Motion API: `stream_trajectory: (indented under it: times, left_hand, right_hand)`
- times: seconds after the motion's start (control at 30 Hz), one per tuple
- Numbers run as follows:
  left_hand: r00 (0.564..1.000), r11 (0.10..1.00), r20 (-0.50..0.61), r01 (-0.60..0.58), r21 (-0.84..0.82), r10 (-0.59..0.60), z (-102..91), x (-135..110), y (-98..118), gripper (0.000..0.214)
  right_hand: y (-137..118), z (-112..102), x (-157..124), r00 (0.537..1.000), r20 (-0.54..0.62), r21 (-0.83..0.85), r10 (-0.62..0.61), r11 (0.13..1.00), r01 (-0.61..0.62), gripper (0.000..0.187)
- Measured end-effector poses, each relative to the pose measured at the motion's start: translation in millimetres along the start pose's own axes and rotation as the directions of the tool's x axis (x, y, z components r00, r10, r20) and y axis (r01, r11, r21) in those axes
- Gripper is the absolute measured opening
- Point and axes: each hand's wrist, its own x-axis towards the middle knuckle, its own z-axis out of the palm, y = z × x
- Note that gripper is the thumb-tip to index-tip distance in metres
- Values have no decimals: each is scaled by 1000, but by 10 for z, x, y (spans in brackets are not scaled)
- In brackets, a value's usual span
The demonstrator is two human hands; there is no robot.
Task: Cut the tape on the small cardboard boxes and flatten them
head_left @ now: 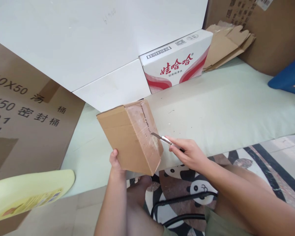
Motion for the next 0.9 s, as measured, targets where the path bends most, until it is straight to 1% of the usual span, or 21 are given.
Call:
stream_trajectory:
  times: [0.1, 0.17, 0.3, 0.5, 0.6, 0.73, 0.9]
  left_hand:
    - [999, 999, 16, 31, -14, -31, -12, 3, -6, 55]
    - [999, 999, 7, 41, -20, -40, -10, 3, -4, 56]
    - [998, 999, -33, 44, -21, -44, -24, 15, 5, 56]
    - [999, 999, -30, 40, -26, -41, -80, 46, -4, 55]
    - [998, 998, -15, 56, -24, -56, -52, 36, 4, 54]
    - [998, 998, -9, 54, -18, -54, 7, 13, 25, 60]
    - [998, 998, -8, 56, -14, -56, 10, 12, 36, 59]
  right_hand:
    - [16, 11, -2, 1000, 5, 1, -19, 1000, 19, 39]
    - [21, 12, -6, 999, 8, 2, -32, 999, 32, 40]
    - [25, 9, -17, 1000, 7, 0, -24, 1000, 24, 42]
    - [25, 18, -20, 1000, -4, 9, -19, 1000, 19, 41]
    - [13, 16, -12, 1000, 15, 3, -1, 1000, 1, 41]
    - [-9, 13, -3, 999, 42, 12, 16, 1000, -17, 41]
    - [-25, -1, -6, 987, 147, 7, 66, 998, -68, 42]
